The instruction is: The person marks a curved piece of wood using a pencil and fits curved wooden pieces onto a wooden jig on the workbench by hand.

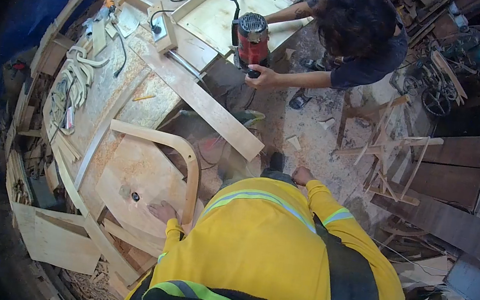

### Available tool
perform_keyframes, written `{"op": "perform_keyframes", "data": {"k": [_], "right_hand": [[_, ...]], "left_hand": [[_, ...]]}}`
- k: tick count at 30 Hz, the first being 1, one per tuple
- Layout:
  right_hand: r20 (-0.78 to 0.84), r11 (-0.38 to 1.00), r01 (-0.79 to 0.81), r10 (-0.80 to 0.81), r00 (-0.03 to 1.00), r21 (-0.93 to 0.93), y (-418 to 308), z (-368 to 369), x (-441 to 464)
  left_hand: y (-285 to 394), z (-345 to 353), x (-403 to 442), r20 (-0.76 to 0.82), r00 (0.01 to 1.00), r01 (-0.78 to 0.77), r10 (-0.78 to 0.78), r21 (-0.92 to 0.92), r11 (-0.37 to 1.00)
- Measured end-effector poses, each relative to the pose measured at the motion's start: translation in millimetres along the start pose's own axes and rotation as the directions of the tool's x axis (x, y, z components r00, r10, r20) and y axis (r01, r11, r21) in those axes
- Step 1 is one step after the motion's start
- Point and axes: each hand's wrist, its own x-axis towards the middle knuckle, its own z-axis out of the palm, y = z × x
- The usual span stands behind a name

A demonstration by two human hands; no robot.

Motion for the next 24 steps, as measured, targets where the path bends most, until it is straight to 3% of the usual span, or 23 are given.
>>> {"op": "perform_keyframes", "data": {"k": [5,14,24], "right_hand": [[0.028,0.98,0.132,-0.129,0.991,-0.146,9,2,6],[-0.008,1.0,0.006,-0.006,1.0,0.02,2,0,-1],[-0.021,1.0,0.024,-0.024,0.999,-0.01,7,0,1]], "left_hand": [[2,-4,-2,0.014,1.0,0.006,-0.006,-0.012,1.0],[3,-4,-1,0.021,1.0,0.015,-0.016,0.046,0.999],[1,-1,-1,-0.016,1.0,-0.01,0.01,0.014,1.0]]}}
